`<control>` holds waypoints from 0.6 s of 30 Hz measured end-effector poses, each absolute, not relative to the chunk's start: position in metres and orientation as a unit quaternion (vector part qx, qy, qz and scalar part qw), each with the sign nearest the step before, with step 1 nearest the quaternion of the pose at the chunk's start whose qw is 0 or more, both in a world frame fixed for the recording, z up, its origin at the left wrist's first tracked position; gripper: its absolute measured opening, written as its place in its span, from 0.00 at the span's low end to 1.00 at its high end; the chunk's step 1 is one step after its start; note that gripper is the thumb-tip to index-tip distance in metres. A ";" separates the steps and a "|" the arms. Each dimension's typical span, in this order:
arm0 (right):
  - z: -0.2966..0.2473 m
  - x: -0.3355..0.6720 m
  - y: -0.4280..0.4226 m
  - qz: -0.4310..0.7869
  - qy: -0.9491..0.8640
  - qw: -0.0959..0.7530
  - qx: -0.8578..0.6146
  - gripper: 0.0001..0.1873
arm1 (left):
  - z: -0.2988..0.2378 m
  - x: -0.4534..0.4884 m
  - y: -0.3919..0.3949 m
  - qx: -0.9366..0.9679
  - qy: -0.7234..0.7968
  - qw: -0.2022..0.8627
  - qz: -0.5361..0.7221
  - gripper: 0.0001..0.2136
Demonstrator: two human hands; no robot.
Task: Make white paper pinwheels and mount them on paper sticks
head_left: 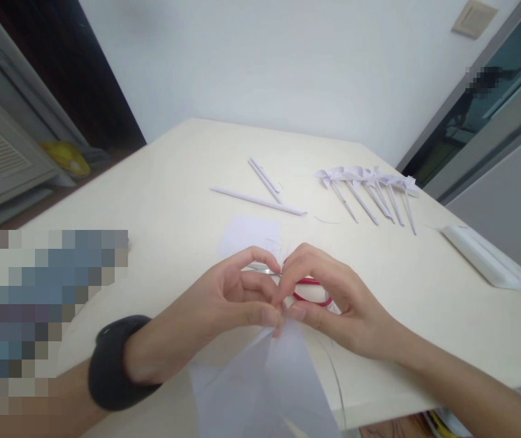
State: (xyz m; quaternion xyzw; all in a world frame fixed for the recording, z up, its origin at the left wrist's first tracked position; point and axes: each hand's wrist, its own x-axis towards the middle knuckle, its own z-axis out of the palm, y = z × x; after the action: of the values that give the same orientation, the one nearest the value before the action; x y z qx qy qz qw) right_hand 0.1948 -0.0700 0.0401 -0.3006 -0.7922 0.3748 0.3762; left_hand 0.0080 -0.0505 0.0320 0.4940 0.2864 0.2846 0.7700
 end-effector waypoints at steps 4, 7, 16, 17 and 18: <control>0.039 0.195 -0.067 0.369 -0.793 0.371 -0.313 0.03 | 0.029 0.010 -0.049 0.469 0.306 0.779 0.282 0.18; 0.037 0.195 -0.066 0.359 -0.794 0.380 -0.312 0.02 | 0.028 0.010 -0.050 0.471 0.312 0.774 0.286 0.19; 0.034 0.194 -0.068 0.329 -0.810 0.365 -0.321 0.02 | 0.022 0.007 -0.044 0.503 0.289 0.772 0.258 0.12; 0.034 0.194 -0.068 0.321 -0.811 0.361 -0.331 0.02 | 0.023 0.006 -0.043 0.513 0.292 0.766 0.254 0.13; 0.034 0.194 -0.068 0.313 -0.812 0.356 -0.340 0.02 | 0.024 0.006 -0.043 0.524 0.295 0.755 0.262 0.13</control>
State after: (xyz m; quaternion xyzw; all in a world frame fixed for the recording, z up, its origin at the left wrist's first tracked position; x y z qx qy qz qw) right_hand 0.1940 -0.0679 0.0343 -0.3404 -0.8121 0.3130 0.3560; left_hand 0.0056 -0.0430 0.0244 0.5240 0.2953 0.2620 0.7547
